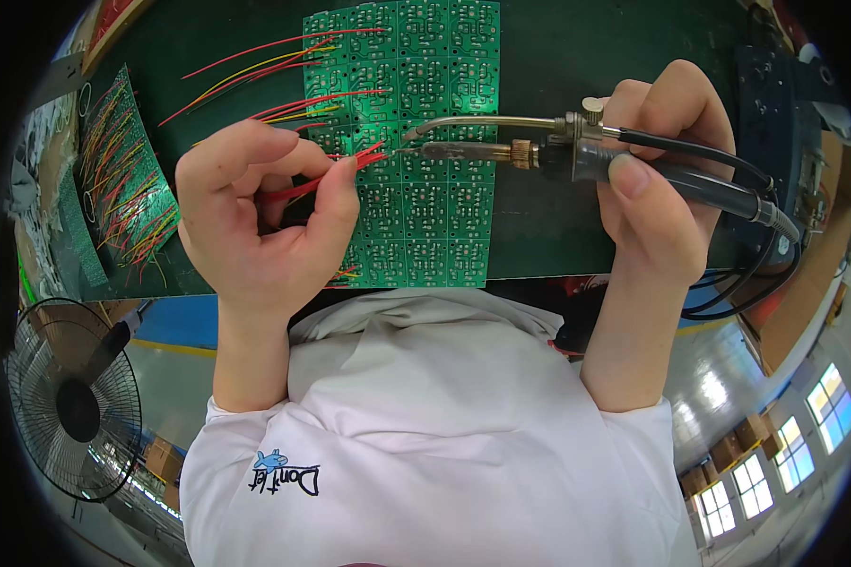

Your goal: The person solders multiple colored wires onto a circuit board using a soldering iron and solder wire.

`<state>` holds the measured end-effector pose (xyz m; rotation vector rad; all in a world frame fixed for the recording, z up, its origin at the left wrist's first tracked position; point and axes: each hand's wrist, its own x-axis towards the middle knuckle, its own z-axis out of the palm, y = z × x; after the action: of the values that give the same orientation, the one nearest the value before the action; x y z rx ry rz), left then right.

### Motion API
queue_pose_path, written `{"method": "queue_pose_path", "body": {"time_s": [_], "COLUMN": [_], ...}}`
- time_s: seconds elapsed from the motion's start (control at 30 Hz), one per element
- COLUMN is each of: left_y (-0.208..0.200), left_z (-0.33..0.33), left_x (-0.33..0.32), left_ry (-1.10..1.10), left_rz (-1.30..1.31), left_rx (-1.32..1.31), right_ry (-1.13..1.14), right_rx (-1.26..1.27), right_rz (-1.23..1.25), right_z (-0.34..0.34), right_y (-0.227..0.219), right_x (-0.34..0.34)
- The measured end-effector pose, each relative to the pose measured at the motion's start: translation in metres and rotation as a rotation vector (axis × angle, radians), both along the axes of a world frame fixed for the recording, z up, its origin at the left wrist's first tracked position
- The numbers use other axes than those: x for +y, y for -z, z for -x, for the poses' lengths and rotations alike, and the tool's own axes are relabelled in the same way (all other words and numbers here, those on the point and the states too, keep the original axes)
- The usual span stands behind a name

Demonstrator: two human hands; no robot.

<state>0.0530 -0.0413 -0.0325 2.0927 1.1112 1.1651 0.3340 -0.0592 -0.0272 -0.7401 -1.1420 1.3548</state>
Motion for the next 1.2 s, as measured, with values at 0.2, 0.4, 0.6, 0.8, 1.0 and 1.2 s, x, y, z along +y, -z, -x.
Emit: {"method": "queue_pose_path", "body": {"time_s": [0.2,0.4,0.6,0.8,1.0,1.2], "left_y": [0.0,-0.004,-0.008,-0.008,-0.005,-0.005], "left_z": [-0.003,-0.002,-0.002,-0.004,-0.006,-0.005], "left_x": [-0.003,0.006,0.003,0.005,0.005,0.005], "left_ry": [-0.042,0.045,0.03,0.028,0.012,0.009], "left_rz": [-0.054,-0.117,-0.069,-0.037,-0.031,-0.017], "left_rx": [0.026,0.044,0.118,0.145,0.148,0.155], "right_ry": [0.017,0.003,-0.007,-0.036,-0.012,0.166], "right_rx": [-0.032,-0.031,-0.073,-0.122,-0.132,-0.11], "right_rz": [-0.051,-0.057,-0.049,-0.045,-0.041,-0.013], "right_z": [0.002,0.0,0.0,-0.001,0.001,0.015], "right_y": [0.005,0.004,0.003,0.001,0.001,0.0], "right_x": [0.0,-0.001,-0.001,0.0,0.0,0.0]}}
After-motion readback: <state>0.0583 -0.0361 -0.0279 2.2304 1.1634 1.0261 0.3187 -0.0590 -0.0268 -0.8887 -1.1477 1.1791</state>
